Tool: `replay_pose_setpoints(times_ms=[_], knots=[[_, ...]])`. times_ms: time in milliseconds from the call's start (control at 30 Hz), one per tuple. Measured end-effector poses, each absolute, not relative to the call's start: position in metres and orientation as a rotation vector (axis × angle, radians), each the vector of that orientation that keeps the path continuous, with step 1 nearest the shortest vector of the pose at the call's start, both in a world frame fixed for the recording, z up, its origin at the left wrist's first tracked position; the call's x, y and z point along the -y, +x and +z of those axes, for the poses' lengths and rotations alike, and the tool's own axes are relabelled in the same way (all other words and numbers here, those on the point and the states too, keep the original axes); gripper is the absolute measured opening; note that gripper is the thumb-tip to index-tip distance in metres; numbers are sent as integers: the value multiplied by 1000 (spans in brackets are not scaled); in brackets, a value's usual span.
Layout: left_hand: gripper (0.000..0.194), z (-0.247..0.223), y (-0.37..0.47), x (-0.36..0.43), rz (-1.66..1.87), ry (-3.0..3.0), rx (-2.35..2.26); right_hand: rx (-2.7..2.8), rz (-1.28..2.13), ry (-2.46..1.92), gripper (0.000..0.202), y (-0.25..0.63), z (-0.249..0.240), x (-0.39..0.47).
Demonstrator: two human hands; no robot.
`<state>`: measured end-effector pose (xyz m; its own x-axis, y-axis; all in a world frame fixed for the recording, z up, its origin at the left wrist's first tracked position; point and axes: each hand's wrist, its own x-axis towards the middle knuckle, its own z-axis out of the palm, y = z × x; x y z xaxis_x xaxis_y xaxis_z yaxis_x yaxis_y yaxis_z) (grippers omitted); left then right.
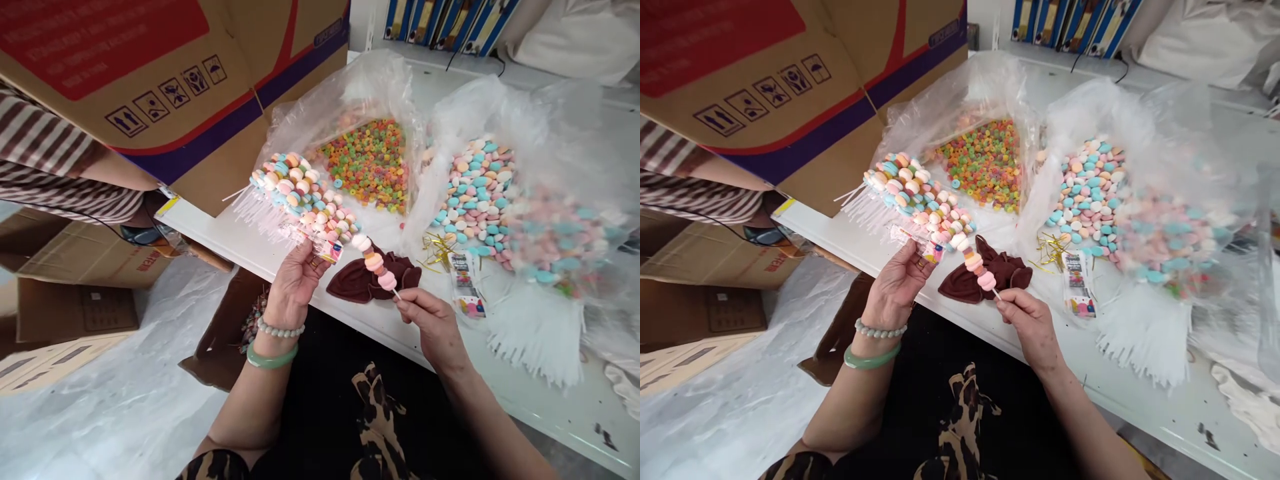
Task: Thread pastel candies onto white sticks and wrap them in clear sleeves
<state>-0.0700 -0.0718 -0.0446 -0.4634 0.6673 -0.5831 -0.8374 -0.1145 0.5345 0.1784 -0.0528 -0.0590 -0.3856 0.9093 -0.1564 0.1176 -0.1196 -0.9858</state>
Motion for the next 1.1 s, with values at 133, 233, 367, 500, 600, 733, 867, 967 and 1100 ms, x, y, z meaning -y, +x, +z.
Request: replay_pose_setpoints(times_ms=[133, 233, 367, 500, 600, 733, 867, 967, 1100], knots=[[8, -36, -57, 66, 1784, -218, -1057, 1615, 1550, -1155, 13, 193, -56, 62], [9, -30, -47, 64, 1739, -182, -1061, 1627, 1544, -1159, 15, 200, -55, 63], [9, -27, -34, 63, 1635, -77, -1053, 1547, 1570, -1188, 16, 205, -59, 60], [14, -26, -28, 62, 1575, -18, -1094, 1489, 1607, -1204, 15, 209, -63, 58], [19, -25, -27, 60, 1568, -64, -1188, 1464, 1594, -1184, 14, 213, -63, 57], [20, -26, -28, 61, 1587, -94, -1238, 1443, 1563, -1154, 13, 218, -64, 58], [20, -28, -29, 62, 1585, -93, -1220, 1463, 1533, -1130, 11, 220, -65, 60], [16, -30, -30, 63, 1597, -65, -1192, 1519, 1487, -1124, 10, 219, -62, 62], [8, -33, -30, 64, 1618, -8, -1133, 1633, 1430, -1110, 12, 215, -54, 64]])
